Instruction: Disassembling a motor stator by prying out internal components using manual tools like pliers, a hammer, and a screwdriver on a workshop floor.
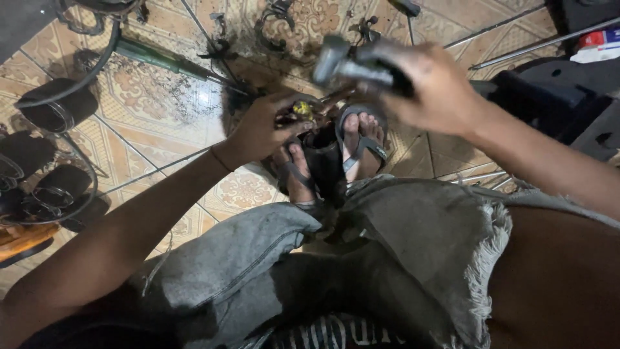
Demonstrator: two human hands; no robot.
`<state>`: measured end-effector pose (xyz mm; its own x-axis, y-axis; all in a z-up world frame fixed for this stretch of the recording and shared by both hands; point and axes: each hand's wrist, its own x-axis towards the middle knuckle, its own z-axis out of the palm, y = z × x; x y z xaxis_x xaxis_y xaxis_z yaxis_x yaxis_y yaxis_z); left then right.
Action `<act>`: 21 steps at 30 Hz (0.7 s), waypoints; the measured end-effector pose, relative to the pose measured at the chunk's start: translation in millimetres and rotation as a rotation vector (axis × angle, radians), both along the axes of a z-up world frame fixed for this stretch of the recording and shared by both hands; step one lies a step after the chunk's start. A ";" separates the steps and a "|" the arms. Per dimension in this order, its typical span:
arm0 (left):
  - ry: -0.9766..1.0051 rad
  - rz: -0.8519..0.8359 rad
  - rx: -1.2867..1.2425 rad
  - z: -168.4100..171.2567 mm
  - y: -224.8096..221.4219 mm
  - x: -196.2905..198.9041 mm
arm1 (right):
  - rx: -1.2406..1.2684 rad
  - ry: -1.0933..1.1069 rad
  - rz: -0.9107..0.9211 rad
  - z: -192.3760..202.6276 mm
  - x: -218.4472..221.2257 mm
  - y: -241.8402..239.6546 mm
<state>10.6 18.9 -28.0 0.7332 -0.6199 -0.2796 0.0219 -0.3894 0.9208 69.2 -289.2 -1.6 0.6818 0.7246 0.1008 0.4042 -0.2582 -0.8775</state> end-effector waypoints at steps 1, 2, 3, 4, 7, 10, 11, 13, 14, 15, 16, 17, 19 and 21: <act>-0.044 0.042 0.054 0.5 1.2 -0.7 | -0.034 -0.035 -0.054 -6.6 2.9 -6.0; -0.087 0.088 0.110 1.3 2.5 -2.3 | -0.065 -0.069 -0.104 -13.4 6.1 -11.6; -0.087 0.089 0.112 4.0 0.0 -3.8 | -0.064 -0.069 -0.102 -11.2 5.9 -14.9; -0.095 0.108 0.082 6.4 -2.5 -4.4 | -0.144 -0.084 -0.211 -8.9 6.1 -18.1; -0.081 0.095 0.066 2.1 -9.6 -12.6 | -0.263 -0.042 -0.338 -15.7 6.1 -32.5; -0.072 0.036 0.089 11.0 -13.6 -14.3 | -0.315 -0.051 -0.356 -22.3 4.4 -43.9; -0.084 0.008 0.097 17.3 -14.6 -14.2 | -0.330 -0.120 -0.356 -23.4 2.6 -47.1; -0.113 -0.030 0.098 20.2 -16.3 -14.5 | -0.317 -0.120 -0.361 -30.9 -1.8 -52.2; -0.147 -0.069 0.101 22.5 -16.7 -13.6 | -0.301 -0.123 -0.368 -34.2 -2.9 -54.3; -0.147 -0.067 0.103 22.2 -16.9 -15.0 | -0.299 -0.124 -0.366 -31.3 -3.8 -51.9; -0.141 -0.066 0.114 21.8 -16.8 -15.6 | -0.279 -0.092 -0.367 -28.8 -3.2 -49.0; -0.135 -0.065 0.125 21.4 -17.0 -16.0 | -0.260 -0.060 -0.367 -26.4 -2.5 -46.4; -0.099 -0.051 0.115 23.7 -16.6 -16.0 | -0.221 -0.050 -0.371 -21.0 -4.5 -42.5; -0.059 -0.038 0.101 22.9 -18.2 -18.1 | -0.185 -0.036 -0.377 -16.7 -6.8 -39.8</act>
<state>-7.5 0.7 -5.1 0.7267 -0.6184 -0.2993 -0.0477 -0.4800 0.8760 62.3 -329.0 -18.2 0.9010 0.4333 0.0207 0.2807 -0.5459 -0.7895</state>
